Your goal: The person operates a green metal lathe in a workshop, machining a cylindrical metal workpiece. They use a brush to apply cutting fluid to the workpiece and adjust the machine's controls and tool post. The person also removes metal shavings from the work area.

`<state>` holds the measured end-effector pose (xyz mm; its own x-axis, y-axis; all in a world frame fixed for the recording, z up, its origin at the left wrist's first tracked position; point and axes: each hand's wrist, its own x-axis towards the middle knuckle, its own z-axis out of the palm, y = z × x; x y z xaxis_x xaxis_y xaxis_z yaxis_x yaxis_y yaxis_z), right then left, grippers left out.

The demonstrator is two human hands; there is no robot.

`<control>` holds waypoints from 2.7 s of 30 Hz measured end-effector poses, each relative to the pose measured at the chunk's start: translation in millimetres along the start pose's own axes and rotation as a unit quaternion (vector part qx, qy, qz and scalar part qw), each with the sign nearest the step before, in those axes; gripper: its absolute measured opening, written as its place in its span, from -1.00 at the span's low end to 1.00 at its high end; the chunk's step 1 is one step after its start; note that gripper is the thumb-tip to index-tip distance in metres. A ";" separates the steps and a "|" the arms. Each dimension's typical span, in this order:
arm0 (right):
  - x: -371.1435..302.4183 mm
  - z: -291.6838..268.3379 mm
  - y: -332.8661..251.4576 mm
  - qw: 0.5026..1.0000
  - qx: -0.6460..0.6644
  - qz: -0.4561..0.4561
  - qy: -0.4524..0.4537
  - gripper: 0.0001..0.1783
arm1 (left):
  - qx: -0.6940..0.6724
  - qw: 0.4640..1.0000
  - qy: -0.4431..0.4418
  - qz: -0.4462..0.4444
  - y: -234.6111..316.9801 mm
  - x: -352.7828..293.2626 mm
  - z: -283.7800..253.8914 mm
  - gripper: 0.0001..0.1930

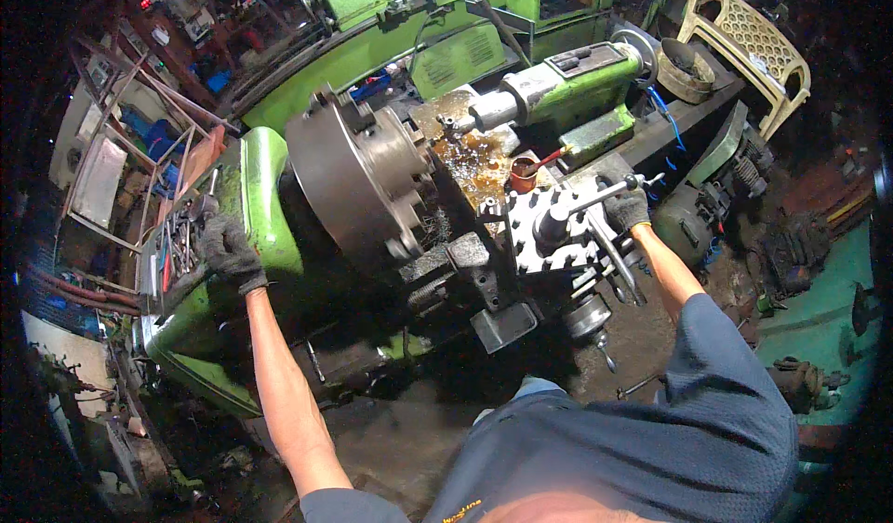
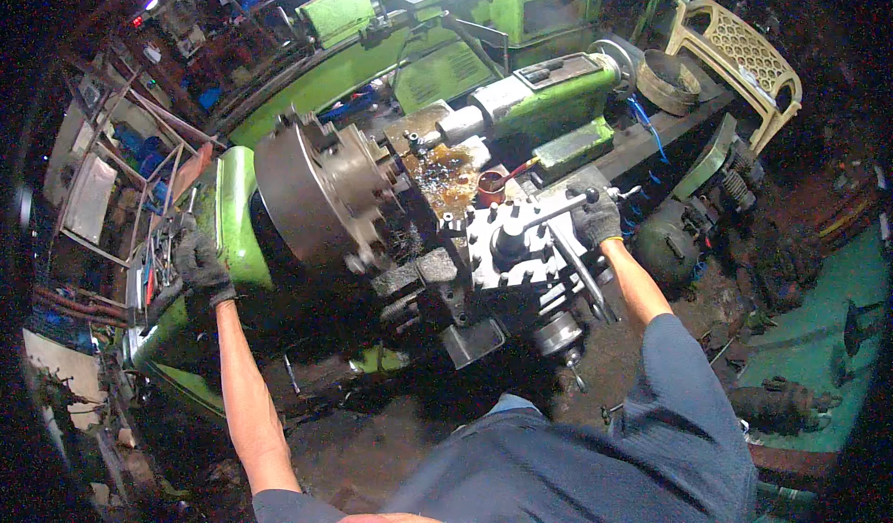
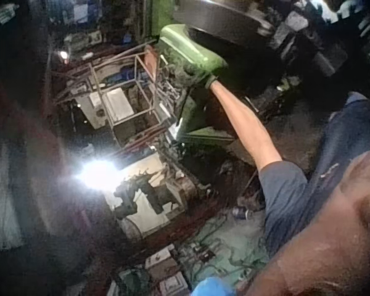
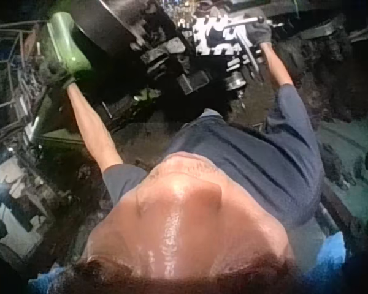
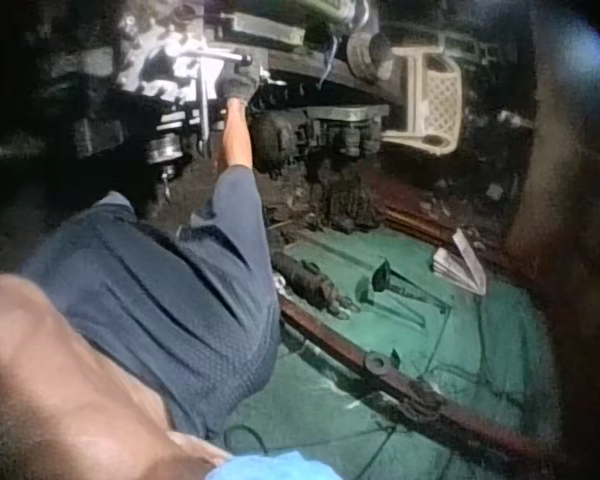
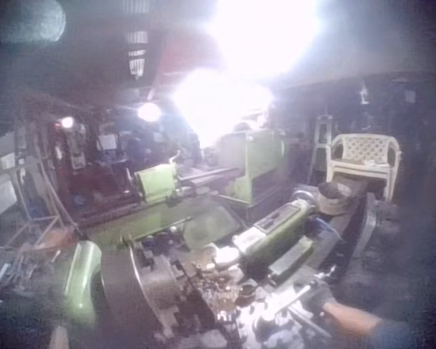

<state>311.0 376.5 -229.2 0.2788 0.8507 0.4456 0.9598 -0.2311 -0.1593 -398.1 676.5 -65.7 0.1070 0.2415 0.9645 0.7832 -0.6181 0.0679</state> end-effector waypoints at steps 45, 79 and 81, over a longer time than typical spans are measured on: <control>5.9 3.5 1.0 0.996 0.077 -0.004 0.049 -0.73 | 0.001 1.000 -0.011 0.006 21.9 9.6 -5.3 -0.76; 0.4 13.0 19.5 0.998 -0.004 -0.061 0.025 -0.68 | -0.008 1.000 0.001 0.012 20.0 8.4 -1.0 -0.80; 1.0 16.4 23.2 0.994 -0.056 -0.091 0.034 -0.67 | -0.007 1.000 -0.014 -0.006 13.1 5.4 -3.5 -0.80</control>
<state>333.1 379.7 -246.9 0.0978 0.8505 0.5169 0.9911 -0.1303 0.0268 -389.4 667.1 -58.7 0.1160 0.2699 0.9559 0.7763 -0.6250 0.0822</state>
